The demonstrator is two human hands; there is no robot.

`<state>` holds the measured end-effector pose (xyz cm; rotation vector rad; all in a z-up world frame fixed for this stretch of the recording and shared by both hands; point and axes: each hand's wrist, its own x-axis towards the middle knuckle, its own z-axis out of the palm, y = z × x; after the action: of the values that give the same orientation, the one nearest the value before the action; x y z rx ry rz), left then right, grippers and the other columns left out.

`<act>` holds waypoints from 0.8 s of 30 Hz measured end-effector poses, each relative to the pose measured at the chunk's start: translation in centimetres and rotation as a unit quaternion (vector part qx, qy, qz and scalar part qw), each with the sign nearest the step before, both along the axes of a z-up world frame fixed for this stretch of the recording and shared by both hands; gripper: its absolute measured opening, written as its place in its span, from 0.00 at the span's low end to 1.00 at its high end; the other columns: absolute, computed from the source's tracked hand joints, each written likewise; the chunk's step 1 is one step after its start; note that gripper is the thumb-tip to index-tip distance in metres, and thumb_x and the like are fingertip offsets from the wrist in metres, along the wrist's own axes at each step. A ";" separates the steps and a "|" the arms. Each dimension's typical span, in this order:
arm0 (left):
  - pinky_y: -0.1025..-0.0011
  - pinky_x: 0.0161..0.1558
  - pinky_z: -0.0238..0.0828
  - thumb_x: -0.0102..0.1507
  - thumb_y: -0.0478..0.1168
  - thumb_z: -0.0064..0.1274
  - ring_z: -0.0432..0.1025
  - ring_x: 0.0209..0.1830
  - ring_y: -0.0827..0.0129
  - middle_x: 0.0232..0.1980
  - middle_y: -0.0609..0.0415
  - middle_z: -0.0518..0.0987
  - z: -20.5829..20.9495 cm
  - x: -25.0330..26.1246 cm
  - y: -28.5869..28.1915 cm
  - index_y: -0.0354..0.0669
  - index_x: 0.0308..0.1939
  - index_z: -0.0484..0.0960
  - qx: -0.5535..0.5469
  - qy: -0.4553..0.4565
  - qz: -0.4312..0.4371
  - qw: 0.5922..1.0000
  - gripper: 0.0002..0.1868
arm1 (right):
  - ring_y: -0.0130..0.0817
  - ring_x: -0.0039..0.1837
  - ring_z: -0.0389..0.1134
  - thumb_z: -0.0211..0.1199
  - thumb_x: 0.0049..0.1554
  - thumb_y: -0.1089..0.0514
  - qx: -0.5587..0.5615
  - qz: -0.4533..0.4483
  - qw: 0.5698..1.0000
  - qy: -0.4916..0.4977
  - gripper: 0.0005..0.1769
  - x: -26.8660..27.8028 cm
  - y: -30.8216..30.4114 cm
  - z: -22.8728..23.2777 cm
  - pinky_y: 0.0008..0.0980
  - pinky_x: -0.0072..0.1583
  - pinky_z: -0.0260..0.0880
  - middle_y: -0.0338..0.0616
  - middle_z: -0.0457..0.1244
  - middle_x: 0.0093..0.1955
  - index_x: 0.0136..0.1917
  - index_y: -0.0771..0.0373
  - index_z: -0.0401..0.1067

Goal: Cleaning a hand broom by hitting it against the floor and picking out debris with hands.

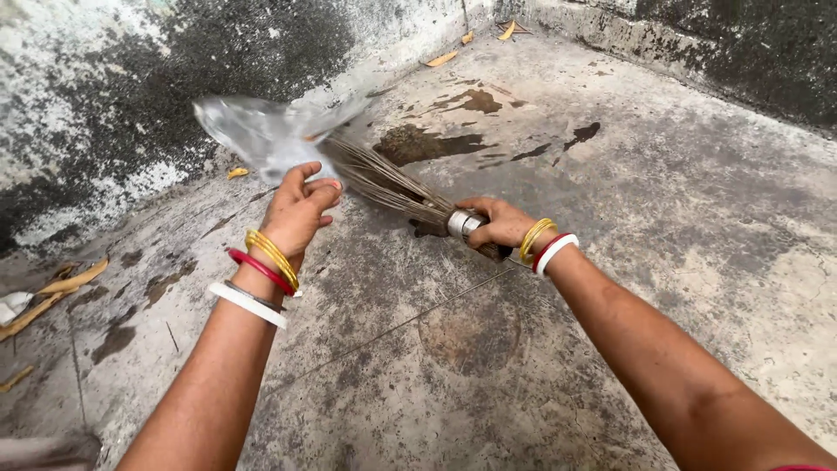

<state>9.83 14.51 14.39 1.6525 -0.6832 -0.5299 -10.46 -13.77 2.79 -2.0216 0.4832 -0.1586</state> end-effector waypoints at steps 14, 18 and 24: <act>0.65 0.50 0.74 0.62 0.49 0.58 0.75 0.57 0.64 0.61 0.49 0.77 3.0 1.9 3.1 0.40 0.73 0.61 0.031 -0.033 0.078 0.996 0.39 | 0.42 0.54 0.72 0.69 0.41 0.59 0.063 -0.123 0.989 -0.057 0.46 -0.6 2.3 1.8 0.38 0.54 0.73 0.50 0.70 0.57 0.74 0.62 0.65; 0.66 0.49 0.74 0.61 0.50 0.58 0.74 0.56 0.66 0.61 0.49 0.77 3.8 1.9 3.9 0.42 0.73 0.61 0.052 -0.031 0.096 0.994 0.40 | 0.41 0.55 0.72 0.70 0.42 0.59 0.021 -0.079 0.996 0.021 0.45 0.6 6.0 2.5 0.36 0.57 0.73 0.51 0.70 0.56 0.73 0.63 0.65; 0.68 0.40 0.75 0.60 0.51 0.59 0.75 0.47 0.69 0.57 0.51 0.79 2.5 5.4 5.4 0.43 0.72 0.64 0.070 -0.041 0.125 0.989 0.39 | 0.36 0.59 0.71 0.69 0.41 0.61 0.075 0.095 0.992 -0.028 0.46 -0.1 6.4 7.2 0.31 0.61 0.71 0.48 0.69 0.61 0.74 0.61 0.64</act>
<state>15.18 19.89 16.91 1.8684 -0.4973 -0.3356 -10.54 -7.35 10.04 -1.8986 0.2571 -0.0609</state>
